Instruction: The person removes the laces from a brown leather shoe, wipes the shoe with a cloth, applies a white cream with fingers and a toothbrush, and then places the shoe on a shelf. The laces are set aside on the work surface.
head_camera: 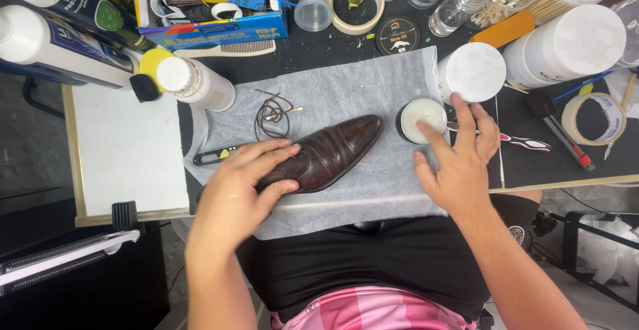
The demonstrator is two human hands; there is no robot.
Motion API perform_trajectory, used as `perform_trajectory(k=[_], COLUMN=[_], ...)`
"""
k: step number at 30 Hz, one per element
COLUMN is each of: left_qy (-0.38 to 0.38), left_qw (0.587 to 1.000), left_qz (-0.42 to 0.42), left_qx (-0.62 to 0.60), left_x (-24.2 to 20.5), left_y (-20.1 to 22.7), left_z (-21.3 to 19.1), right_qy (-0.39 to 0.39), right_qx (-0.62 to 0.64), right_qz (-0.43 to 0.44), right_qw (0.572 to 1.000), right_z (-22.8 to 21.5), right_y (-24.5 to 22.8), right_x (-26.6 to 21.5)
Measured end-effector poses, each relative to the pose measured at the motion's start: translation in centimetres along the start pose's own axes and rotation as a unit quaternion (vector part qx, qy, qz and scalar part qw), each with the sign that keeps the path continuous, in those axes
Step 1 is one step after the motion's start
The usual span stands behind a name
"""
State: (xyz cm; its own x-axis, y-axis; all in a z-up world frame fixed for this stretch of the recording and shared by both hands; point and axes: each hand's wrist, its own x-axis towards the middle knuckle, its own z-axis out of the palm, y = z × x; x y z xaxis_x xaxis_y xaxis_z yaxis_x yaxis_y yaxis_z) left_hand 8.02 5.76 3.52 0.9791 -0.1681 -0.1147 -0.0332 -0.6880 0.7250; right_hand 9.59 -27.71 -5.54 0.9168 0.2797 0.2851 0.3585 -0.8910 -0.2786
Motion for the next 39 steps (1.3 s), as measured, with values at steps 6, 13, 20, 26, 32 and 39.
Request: perform_trajectory(k=[6, 13, 20, 26, 32, 39], left_qy=[0.094, 0.163, 0.239, 0.253, 0.244, 0.247], left_qw=[0.990, 0.974, 0.947, 0.943, 0.950, 0.947], left_qz=[0.061, 0.058, 0.043, 0.040, 0.014, 0.014], left_qx=[0.091, 0.146, 0.210, 0.214, 0.192, 0.205], left_x=[-1.0, -0.8, -0.1, -0.4, 0.1, 0.1], left_y=[2.3, 0.9, 0.4, 0.6, 0.4, 0.5], left_z=[2.7, 3.7, 4.9, 5.4, 4.8, 4.9], right_qy=[0.022, -0.004, 0.003, -0.027, -0.007, -0.020], right_qx=[0.089, 0.100, 0.119, 0.097, 0.084, 0.104], right_qz=[0.000, -0.112, -0.122, -0.100, -0.113, -0.087], right_qw=[0.996, 0.989, 0.985, 0.990, 0.990, 0.991], right_z=[-0.4, 0.4, 0.8, 0.7, -0.9, 1.4], right_y=[-1.7, -4.9, -6.3, -6.8, -6.8, -8.4], right_x=[0.0, 1.8, 1.7, 3.6, 2.0, 3.0])
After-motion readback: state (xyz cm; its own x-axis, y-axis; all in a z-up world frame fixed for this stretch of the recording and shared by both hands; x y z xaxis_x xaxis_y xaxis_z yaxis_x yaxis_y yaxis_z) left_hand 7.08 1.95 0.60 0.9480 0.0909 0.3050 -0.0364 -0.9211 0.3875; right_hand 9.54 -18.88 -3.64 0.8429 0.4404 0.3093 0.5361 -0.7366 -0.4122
